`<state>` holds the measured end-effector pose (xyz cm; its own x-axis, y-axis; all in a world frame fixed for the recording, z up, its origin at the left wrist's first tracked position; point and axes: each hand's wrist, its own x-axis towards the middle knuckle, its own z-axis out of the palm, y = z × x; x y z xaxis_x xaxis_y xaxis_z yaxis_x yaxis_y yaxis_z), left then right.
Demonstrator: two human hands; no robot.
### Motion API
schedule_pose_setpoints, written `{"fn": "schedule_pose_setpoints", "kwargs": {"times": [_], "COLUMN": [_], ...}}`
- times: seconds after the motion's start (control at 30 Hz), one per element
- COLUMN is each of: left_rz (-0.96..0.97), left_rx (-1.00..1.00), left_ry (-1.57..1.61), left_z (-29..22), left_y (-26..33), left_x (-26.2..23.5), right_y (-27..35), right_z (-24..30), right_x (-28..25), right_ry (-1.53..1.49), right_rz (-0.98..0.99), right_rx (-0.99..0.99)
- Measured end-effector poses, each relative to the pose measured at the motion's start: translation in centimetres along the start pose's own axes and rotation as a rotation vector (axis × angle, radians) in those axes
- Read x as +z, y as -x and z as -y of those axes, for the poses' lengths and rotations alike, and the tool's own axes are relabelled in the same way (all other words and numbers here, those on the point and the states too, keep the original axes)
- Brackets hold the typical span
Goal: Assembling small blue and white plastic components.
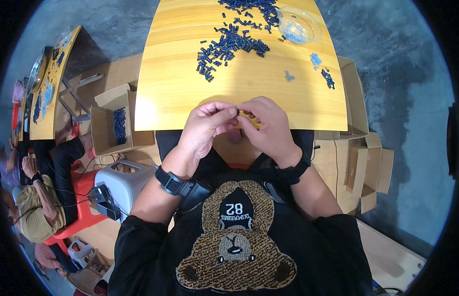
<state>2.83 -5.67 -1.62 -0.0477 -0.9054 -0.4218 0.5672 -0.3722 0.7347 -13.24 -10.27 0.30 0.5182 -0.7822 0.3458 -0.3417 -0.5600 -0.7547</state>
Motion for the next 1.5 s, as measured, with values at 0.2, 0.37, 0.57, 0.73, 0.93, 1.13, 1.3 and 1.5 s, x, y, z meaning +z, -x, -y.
{"fn": "schedule_pose_setpoints", "kwargs": {"times": [0.2,0.37,0.57,0.73,0.93,1.13,1.3,1.5], "left_rz": [-0.047,-0.017,-0.015,0.037,0.007,-0.04,0.012,-0.035], "left_rx": [0.049,0.126,0.146,0.132,0.046,-0.02,0.031,0.108], "left_ry": [0.015,-0.095,-0.165,-0.173,-0.074,0.008,-0.075,-0.06], "left_z": [0.2,0.6,0.1,-0.2,0.2,0.2,0.4,0.2], "left_y": [0.0,-0.1,-0.1,-0.3,-0.3,-0.2,-0.5,-1.5], "left_x": [0.6,0.3,0.7,0.8,0.4,0.6,0.3,0.1], "right_y": [0.3,0.4,0.4,0.5,0.4,0.2,-0.3,-0.9], "right_z": [-0.3,-0.3,0.3,0.0,-0.2,0.0,-0.3,-0.6], "right_x": [0.2,0.1,0.0,0.0,-0.1,-0.1,0.4,-0.1], "right_ry": [-0.07,-0.103,-0.149,-0.134,-0.128,-0.1,-0.042,-0.06], "right_rz": [0.0,0.007,0.018,0.017,0.045,0.031,0.016,0.041], "right_rx": [0.008,0.06,0.137,0.068,0.062,0.087,0.104,0.127]}}
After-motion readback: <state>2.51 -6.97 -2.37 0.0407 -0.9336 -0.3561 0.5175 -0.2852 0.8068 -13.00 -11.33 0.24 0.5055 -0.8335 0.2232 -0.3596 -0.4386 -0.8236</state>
